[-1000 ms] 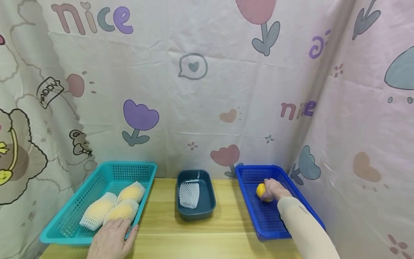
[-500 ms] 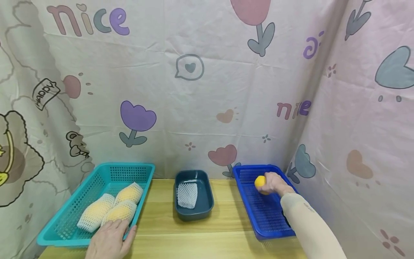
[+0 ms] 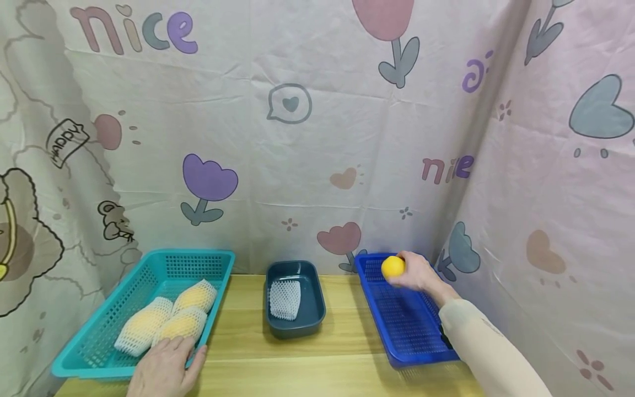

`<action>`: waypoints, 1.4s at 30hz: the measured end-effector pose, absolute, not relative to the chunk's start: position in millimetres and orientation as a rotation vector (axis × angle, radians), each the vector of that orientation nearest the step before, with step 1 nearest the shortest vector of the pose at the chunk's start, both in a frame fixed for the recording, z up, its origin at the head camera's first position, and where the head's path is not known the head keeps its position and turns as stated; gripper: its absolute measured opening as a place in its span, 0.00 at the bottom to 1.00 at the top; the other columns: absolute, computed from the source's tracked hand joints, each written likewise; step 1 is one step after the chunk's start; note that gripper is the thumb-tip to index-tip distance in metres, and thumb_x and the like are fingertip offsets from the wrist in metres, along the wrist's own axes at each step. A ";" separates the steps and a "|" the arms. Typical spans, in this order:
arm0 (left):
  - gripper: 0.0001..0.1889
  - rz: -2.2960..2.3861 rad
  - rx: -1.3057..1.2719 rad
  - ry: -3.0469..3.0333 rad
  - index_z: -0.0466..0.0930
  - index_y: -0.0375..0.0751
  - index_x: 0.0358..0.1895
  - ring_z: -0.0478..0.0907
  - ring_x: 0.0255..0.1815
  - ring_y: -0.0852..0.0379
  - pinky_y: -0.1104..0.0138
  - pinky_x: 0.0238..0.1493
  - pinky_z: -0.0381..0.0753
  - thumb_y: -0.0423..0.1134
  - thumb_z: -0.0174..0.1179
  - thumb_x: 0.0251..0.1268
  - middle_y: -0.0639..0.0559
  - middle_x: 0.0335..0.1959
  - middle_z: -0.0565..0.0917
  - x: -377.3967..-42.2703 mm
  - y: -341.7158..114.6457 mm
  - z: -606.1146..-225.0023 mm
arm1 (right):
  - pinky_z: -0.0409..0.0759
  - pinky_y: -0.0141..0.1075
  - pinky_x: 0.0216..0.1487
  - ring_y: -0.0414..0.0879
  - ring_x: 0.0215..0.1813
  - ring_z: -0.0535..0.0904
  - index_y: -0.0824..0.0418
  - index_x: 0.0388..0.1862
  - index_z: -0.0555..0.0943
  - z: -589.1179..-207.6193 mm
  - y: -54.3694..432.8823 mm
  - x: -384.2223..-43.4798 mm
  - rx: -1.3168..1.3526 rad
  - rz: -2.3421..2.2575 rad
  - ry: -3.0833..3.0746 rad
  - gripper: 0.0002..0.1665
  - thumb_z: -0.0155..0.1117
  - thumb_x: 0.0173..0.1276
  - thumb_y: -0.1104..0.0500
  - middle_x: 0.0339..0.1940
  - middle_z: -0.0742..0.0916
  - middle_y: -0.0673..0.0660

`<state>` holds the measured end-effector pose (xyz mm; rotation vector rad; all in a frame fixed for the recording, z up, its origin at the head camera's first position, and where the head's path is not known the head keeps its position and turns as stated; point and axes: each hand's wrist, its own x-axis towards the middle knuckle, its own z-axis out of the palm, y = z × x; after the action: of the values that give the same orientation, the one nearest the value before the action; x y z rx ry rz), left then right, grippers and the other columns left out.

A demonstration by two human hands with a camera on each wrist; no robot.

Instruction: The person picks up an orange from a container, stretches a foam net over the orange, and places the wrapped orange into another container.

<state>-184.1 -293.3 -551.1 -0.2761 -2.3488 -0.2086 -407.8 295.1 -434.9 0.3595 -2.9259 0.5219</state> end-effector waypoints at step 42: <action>0.24 -0.255 -0.343 -2.275 0.65 0.59 0.24 0.54 0.22 0.70 0.70 0.25 0.57 0.47 0.76 0.67 0.69 0.20 0.59 -185.7 -297.3 -550.7 | 0.89 0.37 0.49 0.43 0.49 0.88 0.54 0.71 0.83 -428.3 168.2 -289.4 0.516 1.260 -2.653 0.45 0.91 0.52 0.55 0.60 0.92 0.56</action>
<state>-185.7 -297.3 -550.7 -0.3429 -2.2753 -0.2549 -289.4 168.2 -428.3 0.5159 -2.6530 1.2596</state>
